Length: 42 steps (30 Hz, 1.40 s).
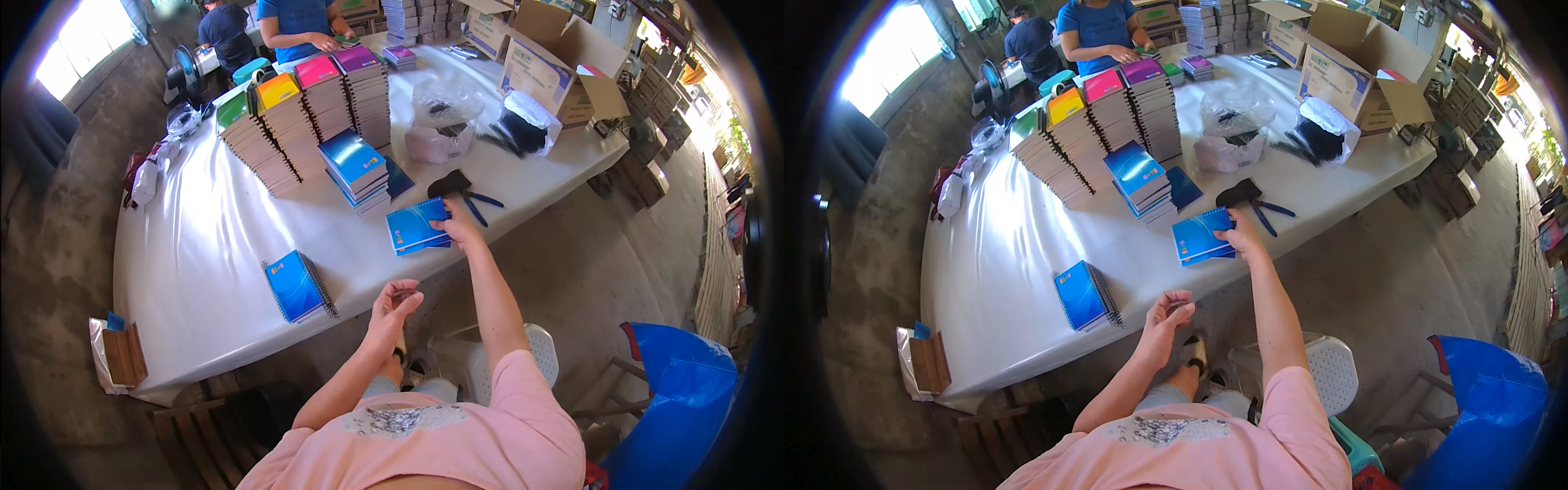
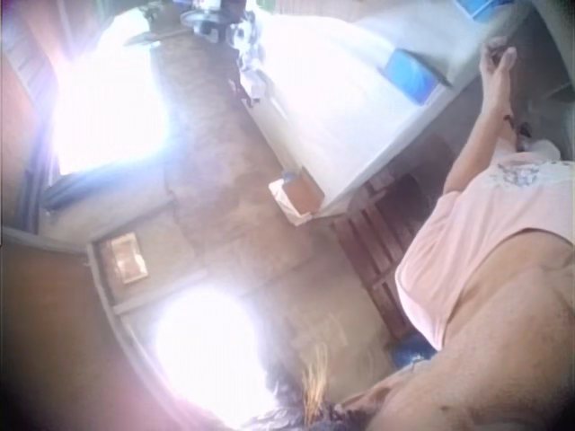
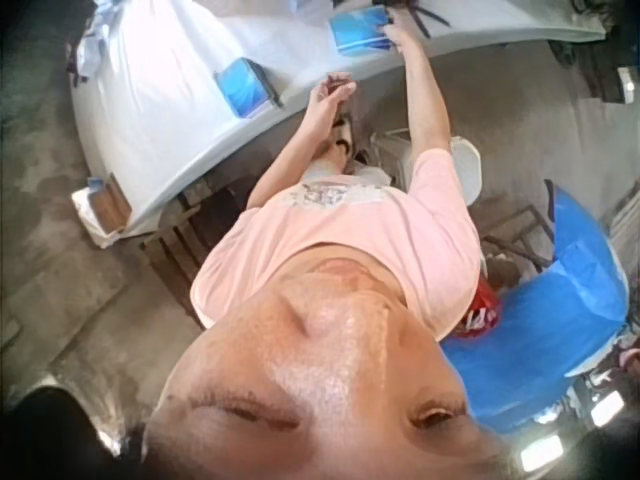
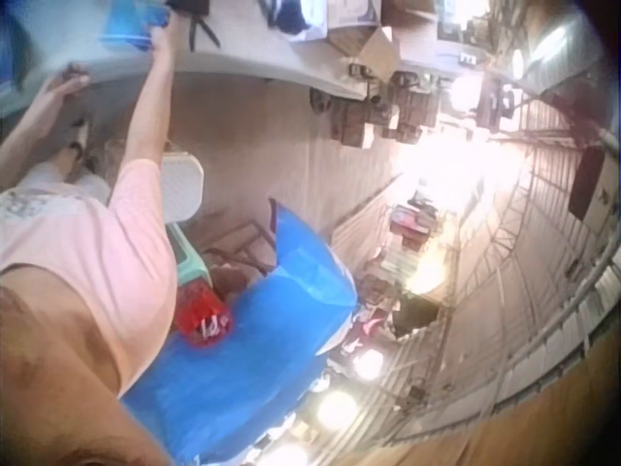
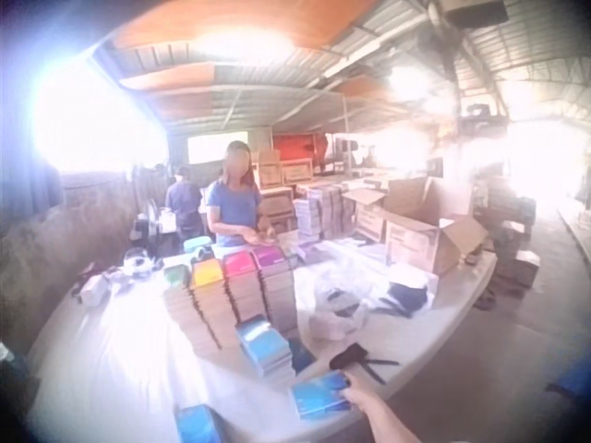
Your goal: The person sorts and packages small blue notebooks by hand, placing them into a plastic bag and then carrying the items across a warehouse to another table where they are organized into stacks.
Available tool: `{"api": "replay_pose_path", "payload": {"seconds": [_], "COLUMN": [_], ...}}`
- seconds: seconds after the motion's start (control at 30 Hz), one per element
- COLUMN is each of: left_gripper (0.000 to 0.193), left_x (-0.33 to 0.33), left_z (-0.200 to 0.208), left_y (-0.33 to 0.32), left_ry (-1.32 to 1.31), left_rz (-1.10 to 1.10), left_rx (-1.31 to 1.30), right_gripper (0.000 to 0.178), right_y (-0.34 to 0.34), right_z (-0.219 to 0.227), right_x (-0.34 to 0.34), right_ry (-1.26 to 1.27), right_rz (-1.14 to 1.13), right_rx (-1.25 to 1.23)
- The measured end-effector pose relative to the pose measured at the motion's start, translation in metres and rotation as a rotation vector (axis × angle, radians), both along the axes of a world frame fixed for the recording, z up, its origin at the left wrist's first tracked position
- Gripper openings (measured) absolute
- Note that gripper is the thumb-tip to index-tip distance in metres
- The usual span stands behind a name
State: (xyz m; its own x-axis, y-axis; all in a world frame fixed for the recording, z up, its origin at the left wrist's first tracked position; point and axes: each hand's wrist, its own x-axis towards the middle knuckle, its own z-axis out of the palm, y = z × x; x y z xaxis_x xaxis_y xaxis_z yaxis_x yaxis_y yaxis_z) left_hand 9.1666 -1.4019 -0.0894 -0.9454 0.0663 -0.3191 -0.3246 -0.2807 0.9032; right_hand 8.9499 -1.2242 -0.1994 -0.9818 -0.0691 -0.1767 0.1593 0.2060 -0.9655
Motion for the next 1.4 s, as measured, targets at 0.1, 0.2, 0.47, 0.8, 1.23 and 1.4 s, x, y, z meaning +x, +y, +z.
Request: {"api": "replay_pose_path", "payload": {"seconds": [0.1,0.2,0.47,0.8,1.23,1.4], "left_gripper": [0.04,0.053,0.082,0.082,0.091,0.089], "left_x": [-0.037,-0.065,-0.083,-0.088,-0.096,-0.094], "left_z": [-0.043,-0.067,-0.109,-0.116,-0.111,-0.107], "left_y": [-0.01,-0.01,0.017,0.012,0.014,0.009], "left_ry": [0.035,0.08,0.065,0.07,0.012,0.005], "left_rz": [0.133,0.165,0.309,0.386,0.16,0.098], "left_rx": [-0.115,-0.35,-0.768,-0.616,-0.913,-0.92], "right_gripper": [0.063,0.061,0.066,0.067,0.059,0.056], "right_y": [-0.028,-0.042,-0.022,-0.02,-0.049,-0.076], "right_z": [-0.001,0.012,0.002,0.001,0.051,0.046], "right_x": [-0.015,-0.012,-0.006,-0.003,-0.015,-0.093], "right_ry": [0.073,0.064,0.085,0.056,0.135,0.116], "right_rz": [0.049,0.082,0.038,0.082,0.052,0.059], "right_rx": [0.283,0.452,0.47,0.284,0.996,0.548]}}
